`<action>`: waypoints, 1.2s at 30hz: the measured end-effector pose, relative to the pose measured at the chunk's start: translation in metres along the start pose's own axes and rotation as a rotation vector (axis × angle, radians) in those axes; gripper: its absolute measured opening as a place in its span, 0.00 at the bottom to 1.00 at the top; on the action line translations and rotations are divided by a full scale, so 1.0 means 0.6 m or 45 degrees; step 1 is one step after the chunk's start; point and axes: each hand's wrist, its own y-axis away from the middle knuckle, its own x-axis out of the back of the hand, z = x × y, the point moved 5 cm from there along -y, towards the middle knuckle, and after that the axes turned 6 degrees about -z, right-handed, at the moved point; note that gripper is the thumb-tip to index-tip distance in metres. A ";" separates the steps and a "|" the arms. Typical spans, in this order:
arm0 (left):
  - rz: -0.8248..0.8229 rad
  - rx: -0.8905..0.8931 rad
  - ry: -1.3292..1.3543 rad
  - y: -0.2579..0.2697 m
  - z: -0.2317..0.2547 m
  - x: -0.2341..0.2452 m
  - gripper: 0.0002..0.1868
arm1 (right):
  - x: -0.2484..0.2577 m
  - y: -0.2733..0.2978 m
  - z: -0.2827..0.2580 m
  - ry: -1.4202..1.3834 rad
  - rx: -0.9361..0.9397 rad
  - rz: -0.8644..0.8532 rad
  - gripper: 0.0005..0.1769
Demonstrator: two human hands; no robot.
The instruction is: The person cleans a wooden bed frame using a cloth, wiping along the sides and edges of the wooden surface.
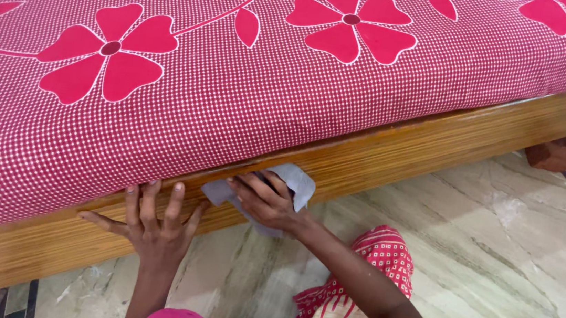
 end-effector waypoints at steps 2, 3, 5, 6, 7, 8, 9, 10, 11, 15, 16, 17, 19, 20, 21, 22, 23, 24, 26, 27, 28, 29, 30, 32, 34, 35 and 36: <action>0.002 -0.004 0.004 0.006 -0.002 -0.002 0.39 | -0.012 0.016 0.004 -0.018 0.029 -0.022 0.20; 0.000 -0.006 -0.004 0.008 -0.003 -0.005 0.40 | -0.016 0.033 0.017 0.049 0.095 -0.112 0.21; -0.001 -0.010 -0.001 0.015 -0.004 -0.011 0.40 | -0.025 0.078 0.046 0.125 0.157 -0.209 0.23; -0.017 0.009 0.008 0.019 -0.007 -0.015 0.40 | -0.038 0.101 0.066 0.077 0.141 -0.290 0.23; -0.032 0.024 0.020 0.020 -0.010 -0.020 0.39 | -0.048 0.127 0.087 0.034 0.121 -0.369 0.25; -0.028 0.017 0.035 0.022 -0.012 -0.023 0.39 | -0.047 0.155 0.109 0.048 0.113 -0.375 0.25; -0.029 0.010 0.018 0.022 -0.013 -0.024 0.41 | -0.036 0.179 0.138 0.201 0.102 -0.260 0.24; -0.029 0.004 0.000 0.021 -0.011 -0.026 0.42 | -0.023 0.202 0.165 0.353 0.094 -0.144 0.23; -0.026 -0.005 0.014 0.019 -0.009 -0.027 0.42 | -0.012 0.220 0.198 0.329 -0.070 -0.042 0.24; -0.024 -0.045 -0.027 0.015 -0.001 -0.014 0.49 | 0.073 0.271 0.311 0.354 -0.438 0.089 0.36; -0.027 -0.058 -0.009 0.017 0.004 -0.011 0.51 | 0.092 0.272 0.335 0.373 -0.559 0.100 0.36; -0.023 -0.066 -0.002 0.019 0.007 -0.010 0.51 | 0.118 0.271 0.348 0.370 -0.580 0.167 0.38; -0.101 -0.053 -0.028 0.027 0.007 -0.014 0.53 | 0.156 0.261 0.373 0.374 -0.604 0.238 0.40; -0.099 -0.060 -0.024 0.030 0.005 -0.015 0.53 | 0.172 0.261 0.392 0.376 -0.764 0.295 0.38; -0.120 -0.055 0.003 0.031 0.004 -0.020 0.54 | 0.185 0.263 0.408 0.375 -0.923 0.353 0.36; -0.142 -0.050 0.030 0.031 0.004 -0.026 0.54 | 0.193 0.261 0.414 0.380 -0.927 0.356 0.36; -0.141 -0.054 0.031 0.031 0.004 -0.028 0.54 | 0.201 0.262 0.422 0.325 -0.987 0.410 0.37; -0.126 -0.063 -0.004 0.031 0.004 -0.027 0.55 | 0.208 0.264 0.427 0.270 -1.045 0.464 0.37; -0.110 -0.071 -0.038 0.030 0.005 -0.025 0.55 | 0.205 0.260 0.423 0.205 -1.062 0.505 0.38; -0.113 -0.074 -0.055 0.030 0.006 -0.023 0.56 | 0.200 0.258 0.418 0.135 -1.076 0.542 0.38; -0.115 -0.077 -0.073 0.030 0.007 -0.022 0.57 | 0.192 0.255 0.410 0.135 -1.078 0.541 0.38; -0.118 -0.079 -0.074 0.029 0.007 -0.023 0.57 | 0.182 0.252 0.399 0.163 -1.068 0.515 0.38; -0.115 -0.083 -0.055 0.027 0.007 -0.024 0.56 | 0.169 0.249 0.387 0.191 -1.058 0.489 0.37; -0.115 -0.086 -0.037 0.026 0.008 -0.021 0.56 | 0.138 0.250 0.354 0.256 -0.936 0.424 0.38; -0.158 -0.061 -0.047 0.023 0.010 -0.018 0.55 | 0.095 0.260 0.319 0.287 -0.698 0.351 0.41; -0.160 -0.058 -0.051 0.020 0.012 -0.014 0.55 | 0.073 0.274 0.304 0.250 -0.585 0.341 0.43; -0.116 -0.065 -0.053 0.015 0.014 -0.009 0.55 | 0.043 0.287 0.288 0.292 -0.532 0.210 0.39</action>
